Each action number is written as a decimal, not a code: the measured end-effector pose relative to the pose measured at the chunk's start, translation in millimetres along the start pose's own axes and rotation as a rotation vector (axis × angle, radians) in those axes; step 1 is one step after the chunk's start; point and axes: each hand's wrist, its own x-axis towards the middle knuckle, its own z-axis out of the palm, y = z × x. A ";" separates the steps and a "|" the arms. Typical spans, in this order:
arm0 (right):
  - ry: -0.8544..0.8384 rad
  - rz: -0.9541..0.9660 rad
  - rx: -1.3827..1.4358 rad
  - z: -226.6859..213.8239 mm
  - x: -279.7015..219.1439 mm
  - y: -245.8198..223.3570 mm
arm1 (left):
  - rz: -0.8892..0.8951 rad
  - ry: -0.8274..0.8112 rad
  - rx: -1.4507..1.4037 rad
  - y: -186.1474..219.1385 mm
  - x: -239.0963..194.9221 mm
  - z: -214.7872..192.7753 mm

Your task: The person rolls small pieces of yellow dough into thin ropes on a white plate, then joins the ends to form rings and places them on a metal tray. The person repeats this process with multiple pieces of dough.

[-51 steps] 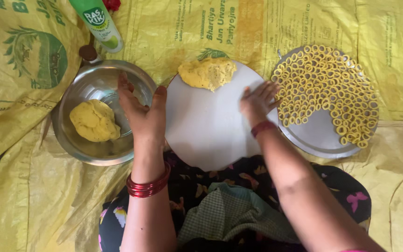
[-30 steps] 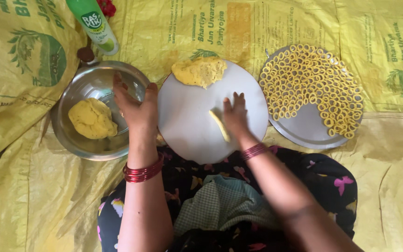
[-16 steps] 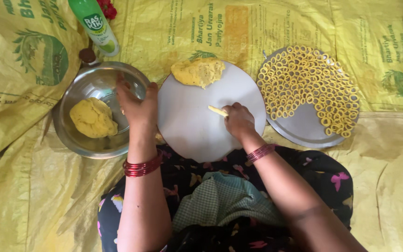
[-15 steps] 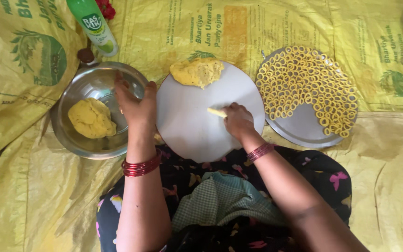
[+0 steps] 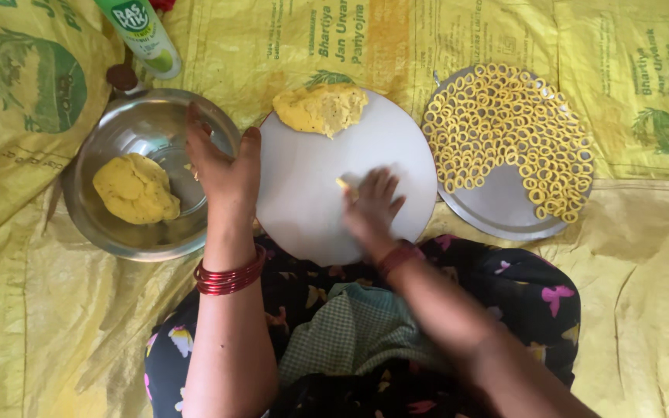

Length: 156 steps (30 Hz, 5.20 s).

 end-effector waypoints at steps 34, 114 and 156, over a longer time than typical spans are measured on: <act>-0.091 -0.206 -0.147 3.0 -60.5 -35.9 | 0.011 0.005 0.055 0.5 -5.3 2.1; -0.067 0.246 0.192 -59.5 80.3 90.3 | 0.053 0.012 0.070 -18.5 0.4 -3.1; -0.415 -0.283 -0.165 -98.9 -27.2 38.6 | 0.002 -0.019 0.144 -4.0 -3.4 3.7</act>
